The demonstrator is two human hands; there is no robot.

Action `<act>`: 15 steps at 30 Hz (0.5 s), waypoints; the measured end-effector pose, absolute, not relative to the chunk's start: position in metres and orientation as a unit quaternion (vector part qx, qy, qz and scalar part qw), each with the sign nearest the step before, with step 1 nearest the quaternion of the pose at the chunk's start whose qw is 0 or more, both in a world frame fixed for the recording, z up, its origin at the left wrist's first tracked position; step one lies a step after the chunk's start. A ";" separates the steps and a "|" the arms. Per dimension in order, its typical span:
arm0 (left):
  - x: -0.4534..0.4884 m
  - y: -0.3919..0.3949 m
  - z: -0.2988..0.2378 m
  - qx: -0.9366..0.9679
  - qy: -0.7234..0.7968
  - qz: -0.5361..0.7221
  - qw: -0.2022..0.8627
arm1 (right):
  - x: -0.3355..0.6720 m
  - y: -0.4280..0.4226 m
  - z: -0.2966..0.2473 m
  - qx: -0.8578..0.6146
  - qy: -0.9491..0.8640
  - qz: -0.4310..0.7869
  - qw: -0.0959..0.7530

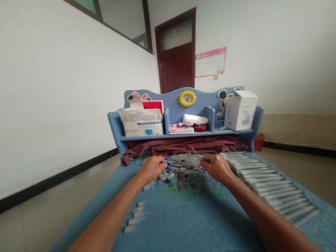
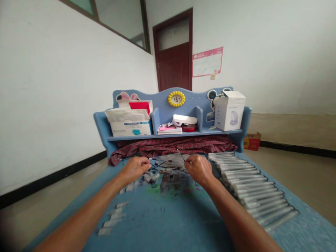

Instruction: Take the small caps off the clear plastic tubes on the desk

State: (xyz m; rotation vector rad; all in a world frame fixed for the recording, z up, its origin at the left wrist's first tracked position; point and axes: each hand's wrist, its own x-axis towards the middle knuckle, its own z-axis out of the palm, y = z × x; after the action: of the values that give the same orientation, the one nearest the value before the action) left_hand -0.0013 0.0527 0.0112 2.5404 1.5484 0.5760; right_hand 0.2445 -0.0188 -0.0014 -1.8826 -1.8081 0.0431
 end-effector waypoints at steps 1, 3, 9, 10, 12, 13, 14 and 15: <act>0.002 0.052 0.012 0.842 0.506 0.184 0.039 | 0.246 -0.018 -0.002 -0.694 -0.666 0.024 0.273; 0.009 0.053 0.014 0.850 0.502 0.158 -0.004 | 0.248 -0.017 -0.005 -0.683 -0.671 0.036 0.287; 0.036 0.069 0.021 0.853 0.501 0.046 -0.141 | 0.244 -0.017 -0.012 -0.662 -0.690 0.030 0.291; 0.041 0.072 0.022 0.852 0.500 0.038 -0.149 | 0.243 -0.017 -0.012 -0.665 -0.690 0.019 0.285; 0.052 0.077 0.022 0.854 0.496 0.020 -0.160 | 0.242 -0.018 -0.013 -0.672 -0.689 -0.004 0.270; 0.057 0.079 0.021 0.855 0.492 0.009 -0.164 | 0.241 -0.019 -0.013 -0.675 -0.690 -0.012 0.262; 0.061 0.081 0.020 0.856 0.489 -0.001 -0.167 | 0.241 -0.020 -0.013 -0.677 -0.690 -0.018 0.253; 0.066 0.083 0.019 0.858 0.484 -0.011 -0.169 | 0.241 -0.020 -0.013 -0.680 -0.691 -0.021 0.244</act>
State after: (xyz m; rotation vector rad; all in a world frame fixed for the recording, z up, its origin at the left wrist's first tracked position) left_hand 0.0655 0.0829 0.0194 3.0317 1.7111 -0.0386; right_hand 0.2410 -0.0203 -0.0127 -1.8574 -1.8886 -0.0579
